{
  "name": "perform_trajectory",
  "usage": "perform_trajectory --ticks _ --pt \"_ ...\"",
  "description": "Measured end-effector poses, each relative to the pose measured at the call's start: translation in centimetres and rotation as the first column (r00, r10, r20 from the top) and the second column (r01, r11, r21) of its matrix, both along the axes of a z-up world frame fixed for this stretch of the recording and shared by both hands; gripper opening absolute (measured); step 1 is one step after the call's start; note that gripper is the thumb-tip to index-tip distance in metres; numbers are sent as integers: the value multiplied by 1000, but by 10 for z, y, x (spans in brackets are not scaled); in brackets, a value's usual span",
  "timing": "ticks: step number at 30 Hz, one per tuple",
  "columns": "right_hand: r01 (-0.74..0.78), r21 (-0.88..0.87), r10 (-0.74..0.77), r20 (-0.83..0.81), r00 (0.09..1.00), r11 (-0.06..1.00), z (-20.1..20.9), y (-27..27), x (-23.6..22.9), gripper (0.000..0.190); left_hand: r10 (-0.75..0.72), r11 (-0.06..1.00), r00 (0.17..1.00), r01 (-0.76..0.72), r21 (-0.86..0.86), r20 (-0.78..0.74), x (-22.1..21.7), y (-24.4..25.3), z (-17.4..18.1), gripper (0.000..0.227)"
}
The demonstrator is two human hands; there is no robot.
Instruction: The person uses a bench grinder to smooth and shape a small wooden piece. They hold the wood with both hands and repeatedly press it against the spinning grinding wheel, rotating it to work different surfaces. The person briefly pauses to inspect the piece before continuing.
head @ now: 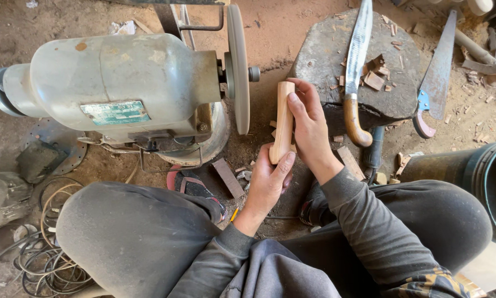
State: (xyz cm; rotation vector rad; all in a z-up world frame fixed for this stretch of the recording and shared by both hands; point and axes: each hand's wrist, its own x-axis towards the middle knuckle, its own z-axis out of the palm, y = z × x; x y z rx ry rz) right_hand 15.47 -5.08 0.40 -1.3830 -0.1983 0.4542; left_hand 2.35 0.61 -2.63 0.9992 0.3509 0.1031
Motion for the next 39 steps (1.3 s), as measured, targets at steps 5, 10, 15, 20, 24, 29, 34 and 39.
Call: perform_trajectory --ticks 5,10,15,20,24,29,34,39 --pt "83 -179 -63 116 991 980 -20 21 14 30 35 994 999 -33 -107 21 6 7 0 42" --pt "99 -209 -76 116 990 973 -39 34 25 28 120 923 993 -108 -369 9 20 9 -5 38" --pt "79 -154 -68 74 995 985 -50 41 30 28 149 901 989 -143 -410 -19 26 12 -8 35" --pt "78 -148 -56 147 988 986 -54 49 35 27 205 895 976 -216 -391 -69 34 14 -9 31" --pt "62 -196 -9 258 966 979 -54 52 36 28 225 884 971 -239 -401 -82 39 17 -14 30" --pt "56 -219 10 291 957 974 -48 58 35 29 239 882 964 -264 -389 -113 41 19 -20 34" --pt "61 -352 68 345 936 934 -44 61 32 28 242 893 964 -267 -363 -113 38 20 -27 40" --pt "68 -392 138 474 870 918 -33 64 29 29 249 902 965 -263 -342 -84 35 17 -31 45"
